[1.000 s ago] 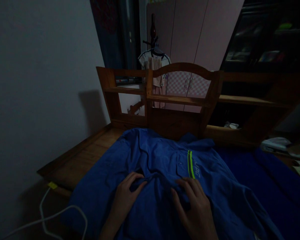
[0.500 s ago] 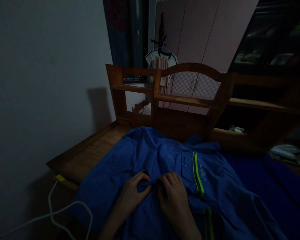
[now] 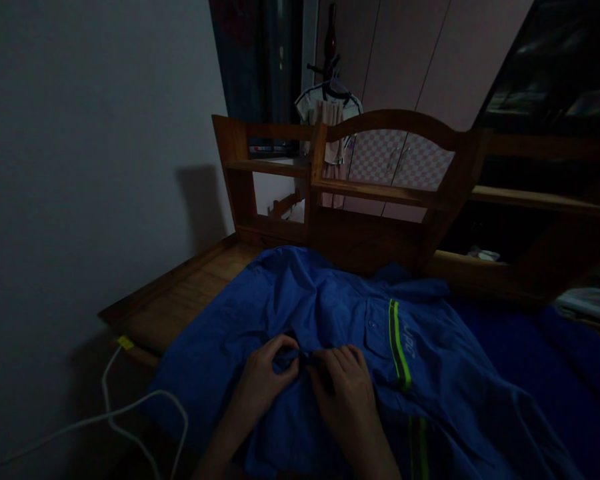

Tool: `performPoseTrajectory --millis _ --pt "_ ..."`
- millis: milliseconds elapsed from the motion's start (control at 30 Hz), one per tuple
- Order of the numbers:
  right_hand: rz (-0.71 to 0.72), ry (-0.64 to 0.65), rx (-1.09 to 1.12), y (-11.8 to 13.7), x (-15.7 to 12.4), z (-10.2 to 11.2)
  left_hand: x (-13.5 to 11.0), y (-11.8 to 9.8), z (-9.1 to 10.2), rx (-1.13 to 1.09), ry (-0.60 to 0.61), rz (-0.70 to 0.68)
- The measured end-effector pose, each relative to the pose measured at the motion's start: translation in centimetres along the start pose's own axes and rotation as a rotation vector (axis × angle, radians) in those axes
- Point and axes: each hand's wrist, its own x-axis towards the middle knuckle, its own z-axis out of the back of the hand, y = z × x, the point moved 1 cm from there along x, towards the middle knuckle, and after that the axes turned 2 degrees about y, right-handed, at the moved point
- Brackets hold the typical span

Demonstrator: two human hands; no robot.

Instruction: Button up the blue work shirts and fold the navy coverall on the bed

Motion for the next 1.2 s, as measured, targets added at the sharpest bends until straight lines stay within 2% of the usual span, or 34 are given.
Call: performPoseTrajectory --millis 100,367,533,633,900,1200 --pt "-0.046 0.053 -0.009 0.0 0.0 0.0 -0.1 0.1 0.0 0.011 -0.009 0.009" --pt "-0.016 0.107 -0.035 0.3 0.1 0.3 -0.3 0.3 0.3 -0.035 -0.024 0.036" --pt "0.003 0.121 -0.041 0.4 0.2 0.4 -0.4 -0.1 1.1 -0.094 0.088 0.028" --pt "0.015 0.122 -0.054 0.3 0.2 0.4 -0.5 -0.3 1.3 -0.110 0.114 0.030" --pt "0.009 0.131 -0.074 0.0 0.0 0.0 -0.4 0.1 1.1 -0.069 0.094 0.038" --pt "0.065 0.101 -0.070 -0.1 0.0 0.0 -0.4 0.4 0.6 -0.045 0.027 0.017"
